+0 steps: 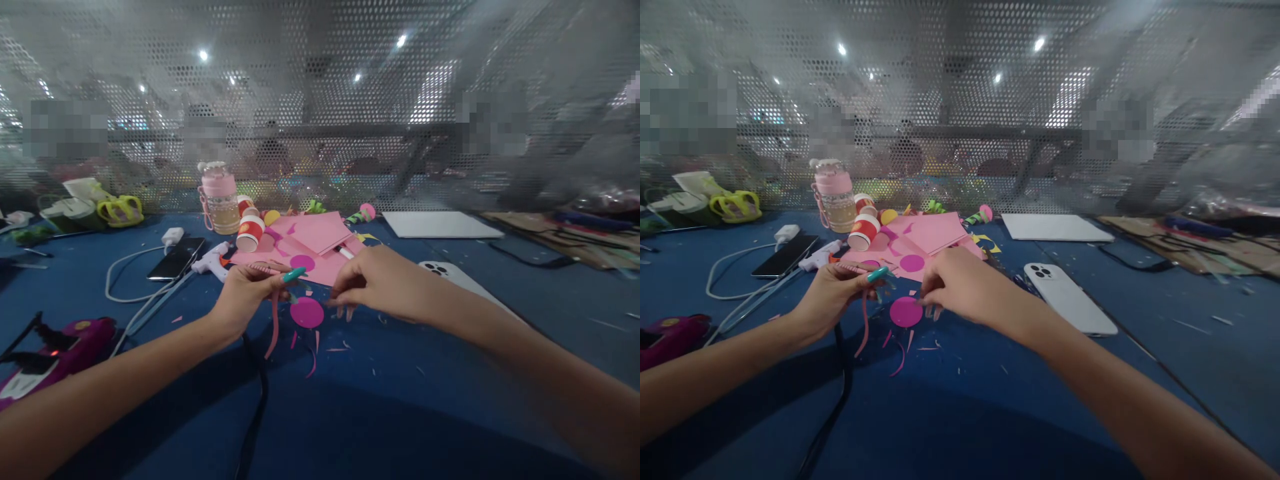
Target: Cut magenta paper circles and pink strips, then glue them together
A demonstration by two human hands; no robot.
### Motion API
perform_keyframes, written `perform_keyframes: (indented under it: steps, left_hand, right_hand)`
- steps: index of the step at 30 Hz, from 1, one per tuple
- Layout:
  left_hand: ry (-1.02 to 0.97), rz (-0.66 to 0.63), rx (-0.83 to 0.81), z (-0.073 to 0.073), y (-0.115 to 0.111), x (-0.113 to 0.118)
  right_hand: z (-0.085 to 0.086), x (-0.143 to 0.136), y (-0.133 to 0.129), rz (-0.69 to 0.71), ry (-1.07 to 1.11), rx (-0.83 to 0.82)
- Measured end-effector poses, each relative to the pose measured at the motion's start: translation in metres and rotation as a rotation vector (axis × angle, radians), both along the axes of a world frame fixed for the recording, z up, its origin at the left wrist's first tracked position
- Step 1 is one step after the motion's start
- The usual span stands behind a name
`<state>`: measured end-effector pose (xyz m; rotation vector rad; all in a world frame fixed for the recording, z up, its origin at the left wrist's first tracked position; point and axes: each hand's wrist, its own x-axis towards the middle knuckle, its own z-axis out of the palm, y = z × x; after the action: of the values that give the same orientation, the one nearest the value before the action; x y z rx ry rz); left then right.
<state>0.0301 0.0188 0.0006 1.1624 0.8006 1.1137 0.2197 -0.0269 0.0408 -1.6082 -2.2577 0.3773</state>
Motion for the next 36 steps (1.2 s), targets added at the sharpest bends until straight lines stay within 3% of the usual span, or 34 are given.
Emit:
perform_keyframes:
  steps: [6,10,15,21,27,36]
  left_hand:
    - [-0.087,-0.044,-0.044,-0.008,-0.003,0.001]
    - [-0.147,-0.039,-0.08,-0.013,-0.003,0.002]
    - [-0.147,0.037,-0.059,-0.012,-0.002,0.001]
    - [-0.024,0.086,0.206,-0.006,0.003,-0.003]
    - [-0.02,0.071,0.275,-0.004,0.0,-0.004]
    - [-0.089,0.028,0.224,0.001,-0.009,-0.004]
  right_hand:
    - [0.002,-0.015,-0.006,-0.224,-0.316,0.178]
    - [-0.004,-0.024,-0.011,-0.288,-0.467,0.285]
    - [-0.015,-0.025,-0.005,-0.244,-0.311,0.344]
    - [-0.005,-0.019,-0.002,-0.131,0.099,0.143]
    - [0.005,-0.019,-0.007,-0.075,0.225,0.004]
    - [-0.002,-0.014,0.0,-0.171,0.239,0.163]
